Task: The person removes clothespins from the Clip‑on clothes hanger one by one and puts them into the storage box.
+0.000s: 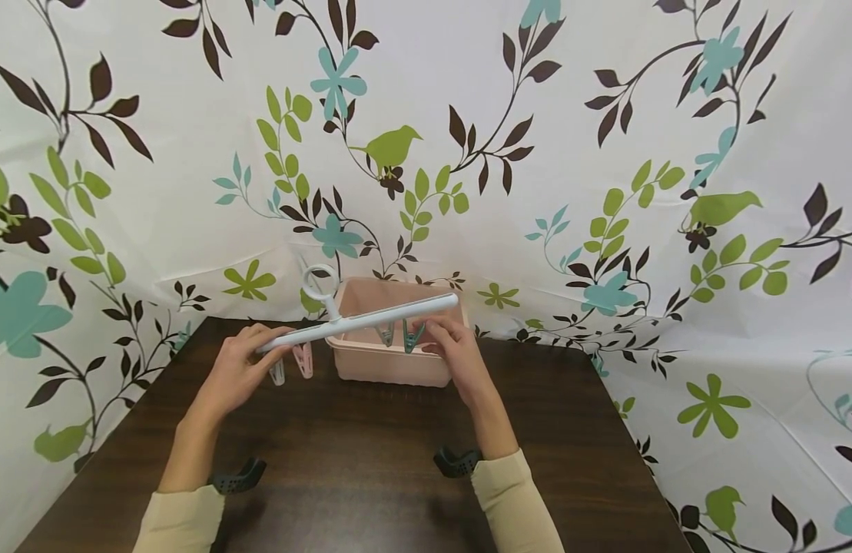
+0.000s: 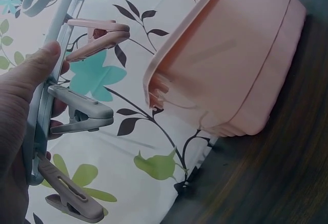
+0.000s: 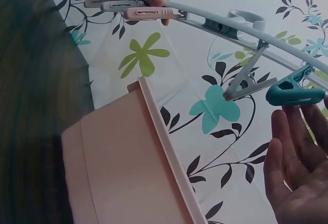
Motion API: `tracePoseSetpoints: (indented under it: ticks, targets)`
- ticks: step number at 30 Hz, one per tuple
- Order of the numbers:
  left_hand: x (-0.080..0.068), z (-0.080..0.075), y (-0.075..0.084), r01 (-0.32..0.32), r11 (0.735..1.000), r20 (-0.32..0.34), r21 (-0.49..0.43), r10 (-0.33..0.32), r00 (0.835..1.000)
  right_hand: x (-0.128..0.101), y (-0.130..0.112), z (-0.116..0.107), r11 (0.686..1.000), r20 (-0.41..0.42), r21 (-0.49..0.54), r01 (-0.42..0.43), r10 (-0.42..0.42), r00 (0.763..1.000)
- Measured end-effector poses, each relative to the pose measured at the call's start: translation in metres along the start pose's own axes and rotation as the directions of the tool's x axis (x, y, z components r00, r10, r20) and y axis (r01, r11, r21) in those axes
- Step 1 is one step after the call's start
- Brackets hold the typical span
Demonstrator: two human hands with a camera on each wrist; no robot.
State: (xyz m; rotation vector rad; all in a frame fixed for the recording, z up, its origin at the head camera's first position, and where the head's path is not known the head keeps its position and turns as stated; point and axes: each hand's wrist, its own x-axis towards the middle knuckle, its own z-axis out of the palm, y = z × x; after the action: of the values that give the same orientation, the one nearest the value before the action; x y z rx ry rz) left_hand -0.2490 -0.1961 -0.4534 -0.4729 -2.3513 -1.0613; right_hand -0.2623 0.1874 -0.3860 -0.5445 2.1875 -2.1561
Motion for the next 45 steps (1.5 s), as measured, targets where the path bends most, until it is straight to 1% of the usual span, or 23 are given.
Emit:
tracePoseSetpoints:
  ticks: [5, 10, 13, 16, 19, 28, 36, 45]
  targets:
    - [0.000, 0.000, 0.001, -0.002, 1.000, -0.003, 0.001, 0.002, 1.000, -0.002, 0.001, -0.001, 1.000, 0.014, -0.018, -0.001, 0.002, 1.000]
    - [0.000, 0.000, 0.001, -0.006, 1.000, -0.009, -0.004, 0.006, 1.000, -0.004, 0.002, 0.000, 0.995, 0.040, -0.096, -0.010, 0.014, 0.999]
    - [-0.001, 0.000, 0.002, -0.004, 1.000, -0.012, -0.010, 0.004, 1.000, -0.005, 0.004, 0.001, 0.993, 0.059, -0.119, -0.010, 0.017, 0.998]
    - [-0.002, 0.000, 0.002, -0.002, 1.000, -0.012, -0.014, 0.002, 1.000, -0.005, 0.005, 0.002, 0.993, 0.067, -0.122, -0.008, 0.016, 0.998]
    - [-0.002, 0.000, 0.003, -0.004, 1.000, -0.014, -0.009, 0.004, 1.000, -0.006, 0.005, 0.002, 0.992, 0.059, -0.123, -0.007, 0.014, 0.998]
    - [0.002, 0.000, 0.004, -0.010, 1.000, -0.017, -0.013, 0.010, 1.000, -0.007, 0.002, -0.002, 0.992, 0.045, -0.124, 0.020, -0.014, 0.999]
    - [0.001, 0.001, 0.006, 0.007, 1.000, -0.006, -0.027, -0.007, 1.000, -0.009, 0.003, -0.002, 0.994, 0.026, -0.106, 0.035, -0.033, 0.999]
    - [-0.001, 0.003, 0.003, 0.005, 1.000, 0.005, -0.029, -0.005, 1.000, -0.010, 0.001, -0.002, 0.992, 0.018, -0.119, 0.041, -0.039, 0.999]
